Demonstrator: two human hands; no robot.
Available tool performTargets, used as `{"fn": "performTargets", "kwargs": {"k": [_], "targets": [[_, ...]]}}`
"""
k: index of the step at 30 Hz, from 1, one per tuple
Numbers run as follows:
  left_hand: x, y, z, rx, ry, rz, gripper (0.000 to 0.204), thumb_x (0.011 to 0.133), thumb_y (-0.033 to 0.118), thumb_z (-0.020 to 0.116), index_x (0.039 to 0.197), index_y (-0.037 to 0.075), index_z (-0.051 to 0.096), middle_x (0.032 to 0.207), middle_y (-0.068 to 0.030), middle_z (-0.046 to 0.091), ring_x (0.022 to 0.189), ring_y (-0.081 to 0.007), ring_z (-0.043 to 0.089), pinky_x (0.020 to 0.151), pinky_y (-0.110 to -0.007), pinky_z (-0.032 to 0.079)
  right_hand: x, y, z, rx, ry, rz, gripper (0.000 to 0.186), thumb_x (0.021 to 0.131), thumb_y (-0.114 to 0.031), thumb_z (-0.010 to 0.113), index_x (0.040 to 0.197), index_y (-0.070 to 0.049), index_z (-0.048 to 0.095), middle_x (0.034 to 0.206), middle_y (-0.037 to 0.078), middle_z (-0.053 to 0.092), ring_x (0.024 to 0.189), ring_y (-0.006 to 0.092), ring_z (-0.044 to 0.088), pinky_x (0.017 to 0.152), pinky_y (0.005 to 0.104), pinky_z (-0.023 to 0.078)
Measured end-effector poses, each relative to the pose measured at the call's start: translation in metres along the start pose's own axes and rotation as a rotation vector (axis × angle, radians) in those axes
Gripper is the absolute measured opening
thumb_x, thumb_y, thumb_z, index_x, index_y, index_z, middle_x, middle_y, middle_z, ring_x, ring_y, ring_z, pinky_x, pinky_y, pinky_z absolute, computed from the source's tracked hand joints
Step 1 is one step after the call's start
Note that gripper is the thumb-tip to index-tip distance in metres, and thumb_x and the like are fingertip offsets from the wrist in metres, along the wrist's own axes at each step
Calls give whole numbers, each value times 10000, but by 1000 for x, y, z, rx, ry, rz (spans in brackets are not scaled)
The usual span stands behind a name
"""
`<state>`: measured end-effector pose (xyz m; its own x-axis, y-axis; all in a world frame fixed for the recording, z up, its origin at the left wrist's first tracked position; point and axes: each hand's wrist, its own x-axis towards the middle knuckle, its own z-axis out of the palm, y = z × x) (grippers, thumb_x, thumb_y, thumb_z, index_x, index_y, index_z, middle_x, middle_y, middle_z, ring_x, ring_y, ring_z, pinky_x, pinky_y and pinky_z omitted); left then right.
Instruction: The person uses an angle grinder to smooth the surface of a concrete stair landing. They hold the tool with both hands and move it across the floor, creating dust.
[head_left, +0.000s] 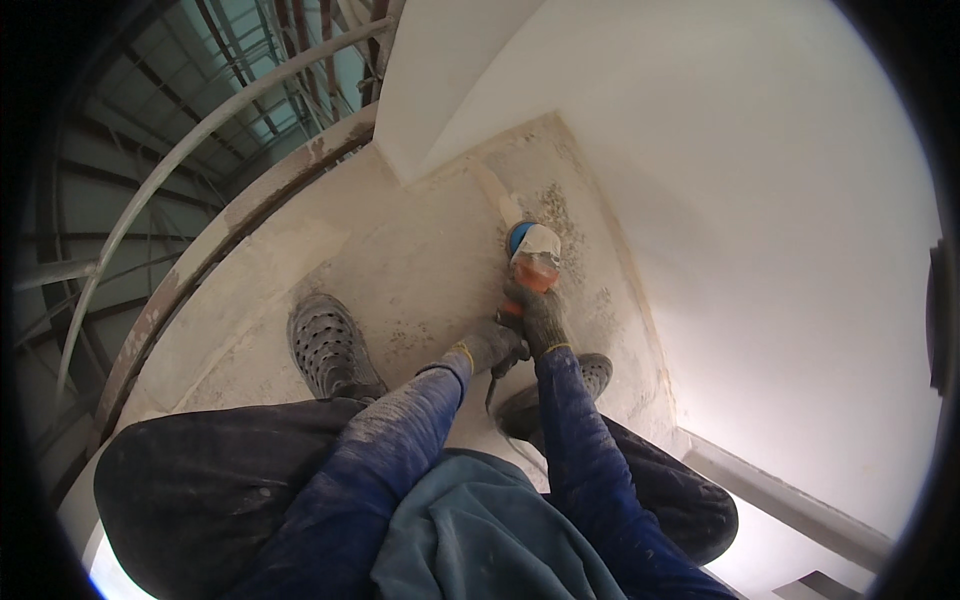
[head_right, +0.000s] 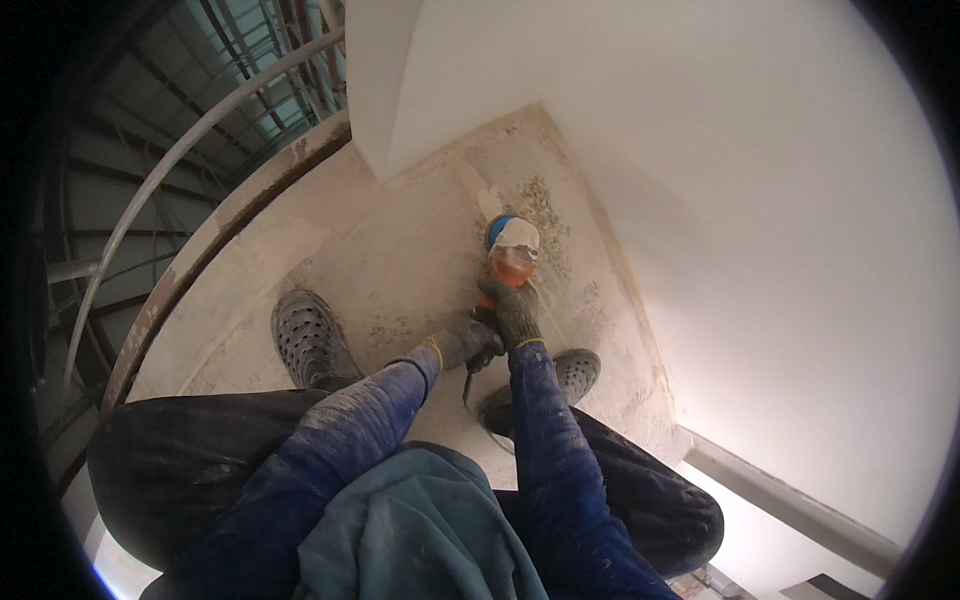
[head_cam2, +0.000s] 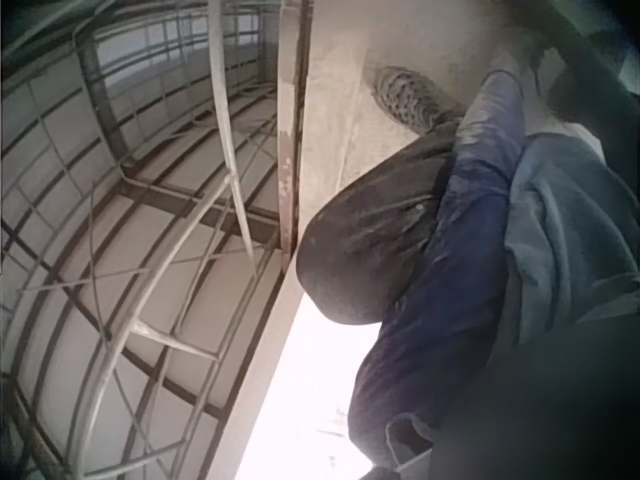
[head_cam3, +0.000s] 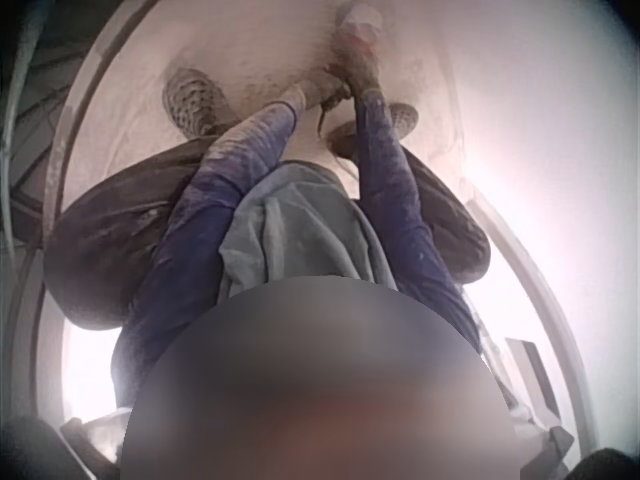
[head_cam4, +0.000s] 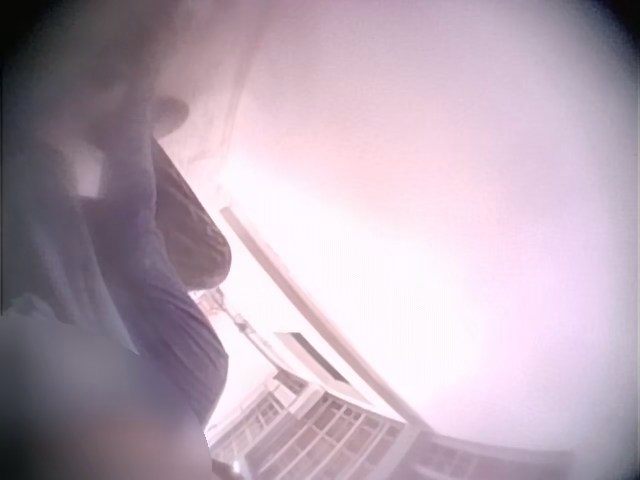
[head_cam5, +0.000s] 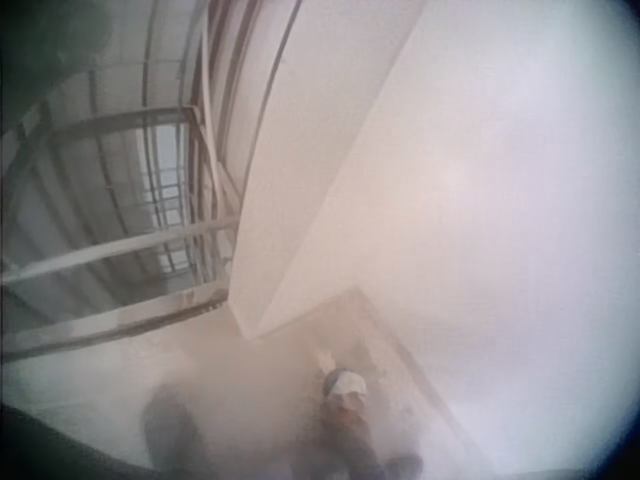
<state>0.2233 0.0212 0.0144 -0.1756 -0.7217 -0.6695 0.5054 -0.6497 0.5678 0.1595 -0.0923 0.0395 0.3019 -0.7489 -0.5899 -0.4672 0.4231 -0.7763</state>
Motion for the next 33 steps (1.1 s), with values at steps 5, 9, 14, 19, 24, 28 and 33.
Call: {"fn": "performTargets", "kwargs": {"k": [5,9,14,19,24,28,33], "targets": [[-5,-2,6,-66,-30,-12,138,832,171,786,841,43,735,649,-89,668,499,-208,622,451,-371,488,-12,-8,-6,-13,39,127,458,820,-199,839,1213,-18,690,965,102,714,790,243,716,702,387,592],[-14,-12,13,-79,-17,15,135,840,178,775,840,48,740,667,-86,683,514,-204,630,473,-368,498,-29,-6,-12,46,42,161,394,815,-175,834,1153,-27,697,945,95,707,758,235,714,667,387,591],[-11,-17,9,-75,-18,-28,157,842,196,779,865,45,742,685,-93,693,530,-200,639,495,-361,514,-26,-2,-4,42,15,140,387,782,-141,847,1121,-39,691,901,85,693,700,236,705,602,373,600],[-16,-1,10,-79,-21,-14,178,862,223,758,881,47,745,703,-101,706,553,-207,662,516,-355,528,-17,-13,-3,-44,-76,109,392,790,-153,851,1123,-27,687,920,92,692,723,232,706,628,389,601],[-39,49,29,67,-13,232,198,858,233,751,819,39,740,701,-100,708,565,-214,679,527,-366,534,-21,-59,-36,89,-41,87,414,833,-215,844,1149,-6,676,930,96,694,727,236,703,650,382,600],[-73,97,65,147,35,374,161,803,182,784,770,38,718,670,-95,681,526,-208,642,506,-368,511,-51,-122,-71,99,-131,11,367,887,-237,819,1146,-31,660,924,91,698,754,239,718,663,374,616],[-118,126,101,-24,-45,356,147,738,108,816,767,30,695,643,-94,648,481,-203,593,476,-361,479,-97,-182,-87,-67,-173,-53,365,896,-228,818,1154,-33,649,938,90,703,768,241,721,681,371,625]]}}
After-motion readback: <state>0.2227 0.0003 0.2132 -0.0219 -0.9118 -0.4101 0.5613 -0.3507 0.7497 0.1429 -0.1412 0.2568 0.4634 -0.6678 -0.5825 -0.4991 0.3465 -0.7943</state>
